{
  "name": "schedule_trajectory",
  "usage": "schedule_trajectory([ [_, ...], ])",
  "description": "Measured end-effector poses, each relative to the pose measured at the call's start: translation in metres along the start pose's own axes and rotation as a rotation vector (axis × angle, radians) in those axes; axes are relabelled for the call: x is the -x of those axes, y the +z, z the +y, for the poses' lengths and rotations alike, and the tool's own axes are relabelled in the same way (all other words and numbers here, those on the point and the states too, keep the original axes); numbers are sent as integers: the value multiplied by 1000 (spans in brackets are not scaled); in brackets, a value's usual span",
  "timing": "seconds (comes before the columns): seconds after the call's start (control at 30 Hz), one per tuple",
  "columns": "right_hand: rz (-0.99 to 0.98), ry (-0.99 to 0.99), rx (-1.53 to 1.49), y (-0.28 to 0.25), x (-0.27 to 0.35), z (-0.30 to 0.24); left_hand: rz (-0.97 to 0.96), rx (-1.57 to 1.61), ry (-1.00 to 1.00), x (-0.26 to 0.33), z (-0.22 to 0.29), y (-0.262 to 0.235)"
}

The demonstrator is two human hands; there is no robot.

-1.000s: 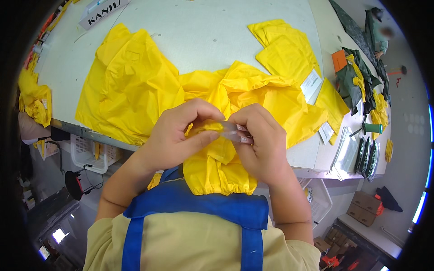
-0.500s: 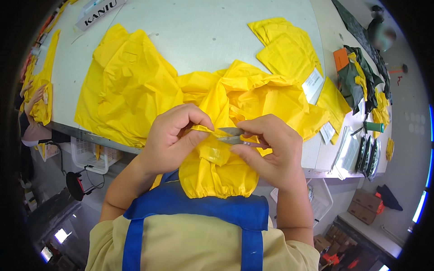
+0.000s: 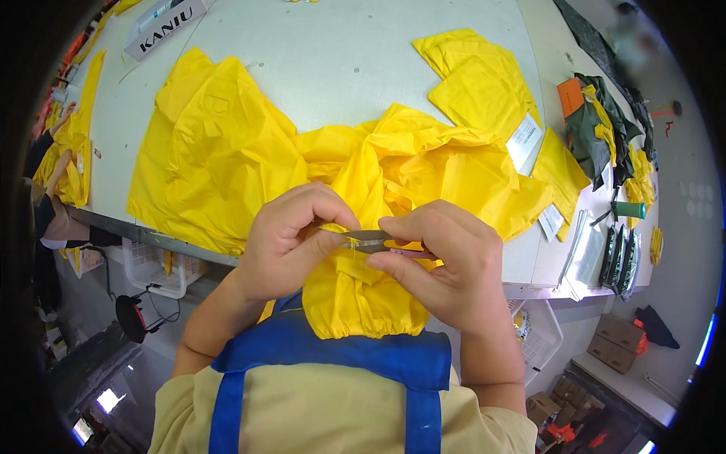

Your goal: The person trims excess threads and loose edges from a large yellow fabric using small scissors. The person repeatedly lifts, unfolds, and smooths the fabric on a white table while cutting small sections. The person folds the fabric at the end of the clip.

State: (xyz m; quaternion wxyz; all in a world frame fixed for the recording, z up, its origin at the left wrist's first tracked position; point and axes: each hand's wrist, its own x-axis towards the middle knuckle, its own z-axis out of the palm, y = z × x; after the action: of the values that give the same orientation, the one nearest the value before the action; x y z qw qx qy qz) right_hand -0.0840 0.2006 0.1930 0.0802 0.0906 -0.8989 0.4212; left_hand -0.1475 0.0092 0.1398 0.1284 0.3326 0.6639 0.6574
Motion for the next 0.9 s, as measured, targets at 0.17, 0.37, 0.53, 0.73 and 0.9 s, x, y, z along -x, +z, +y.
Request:
schedule_trajectory([
  [0.17,59,-30,46,4,3,-2,-1,-5,-24,1,-1,-1],
  [0.37,113,-141,137,6,5,3,1,11,-57,0,1,-1],
  [0.53,108,206,-471,7,0,18,6,40,-43,1,0,-4],
  [0.73,-538,280,-142,-4,-14,56,136,-173,253,-1,-15,0],
  [0.9,212,586,-396,-106,-94,183,28,-322,107,16,-36,-28],
])
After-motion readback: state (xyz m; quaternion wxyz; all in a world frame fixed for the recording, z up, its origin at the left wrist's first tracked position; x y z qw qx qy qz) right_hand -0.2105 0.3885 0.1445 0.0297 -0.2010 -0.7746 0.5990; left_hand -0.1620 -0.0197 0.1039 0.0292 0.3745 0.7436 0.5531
